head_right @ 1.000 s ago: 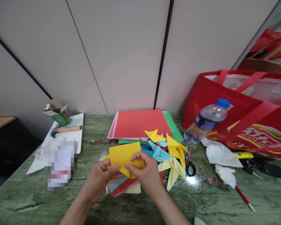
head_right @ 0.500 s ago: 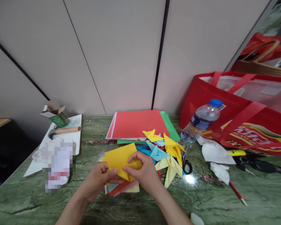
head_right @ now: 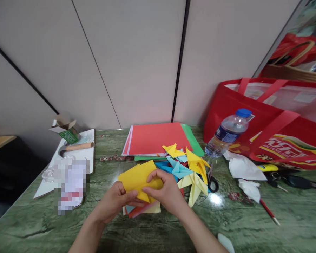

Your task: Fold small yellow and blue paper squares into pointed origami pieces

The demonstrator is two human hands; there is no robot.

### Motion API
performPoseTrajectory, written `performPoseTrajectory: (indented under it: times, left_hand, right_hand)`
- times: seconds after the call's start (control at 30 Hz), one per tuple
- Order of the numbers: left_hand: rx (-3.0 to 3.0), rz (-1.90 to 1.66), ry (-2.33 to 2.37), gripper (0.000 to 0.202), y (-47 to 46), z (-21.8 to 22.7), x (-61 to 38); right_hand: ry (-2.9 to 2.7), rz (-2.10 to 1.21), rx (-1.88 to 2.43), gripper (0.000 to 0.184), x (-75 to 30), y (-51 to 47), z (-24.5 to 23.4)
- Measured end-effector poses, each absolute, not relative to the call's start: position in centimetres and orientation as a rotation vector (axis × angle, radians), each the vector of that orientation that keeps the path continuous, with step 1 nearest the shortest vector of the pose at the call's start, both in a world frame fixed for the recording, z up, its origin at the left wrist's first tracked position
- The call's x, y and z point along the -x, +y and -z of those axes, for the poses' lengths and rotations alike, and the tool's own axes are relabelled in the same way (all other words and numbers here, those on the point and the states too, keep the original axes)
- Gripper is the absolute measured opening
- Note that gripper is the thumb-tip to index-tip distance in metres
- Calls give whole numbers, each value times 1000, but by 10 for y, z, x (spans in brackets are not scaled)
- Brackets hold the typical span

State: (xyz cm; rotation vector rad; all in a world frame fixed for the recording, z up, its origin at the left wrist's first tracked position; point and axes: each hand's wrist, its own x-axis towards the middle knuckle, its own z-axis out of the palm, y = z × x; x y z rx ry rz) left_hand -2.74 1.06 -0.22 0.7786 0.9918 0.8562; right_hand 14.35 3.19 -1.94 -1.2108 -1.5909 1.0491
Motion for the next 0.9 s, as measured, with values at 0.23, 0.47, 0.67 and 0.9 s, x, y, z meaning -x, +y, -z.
performPoseTrajectory:
  times: [0.23, 0.47, 0.67, 0.9]
  left_hand:
    - [-919, -781, 954, 31, 12, 3, 27]
    - [-889, -949, 1025, 33, 12, 11, 16]
    - [-749, -1059, 889, 37, 9, 11, 9]
    - [-765, -1194, 876, 29, 8, 14, 3]
  right_hand:
    - [-1647, -933, 1205, 15, -144, 34, 24]
    - [-1729, -690, 1160, 21, -137, 27, 20]
    - [-1716, -594, 1190, 33, -134, 23, 19]
    - [-1352, -894, 1149, 66, -123, 19, 15]
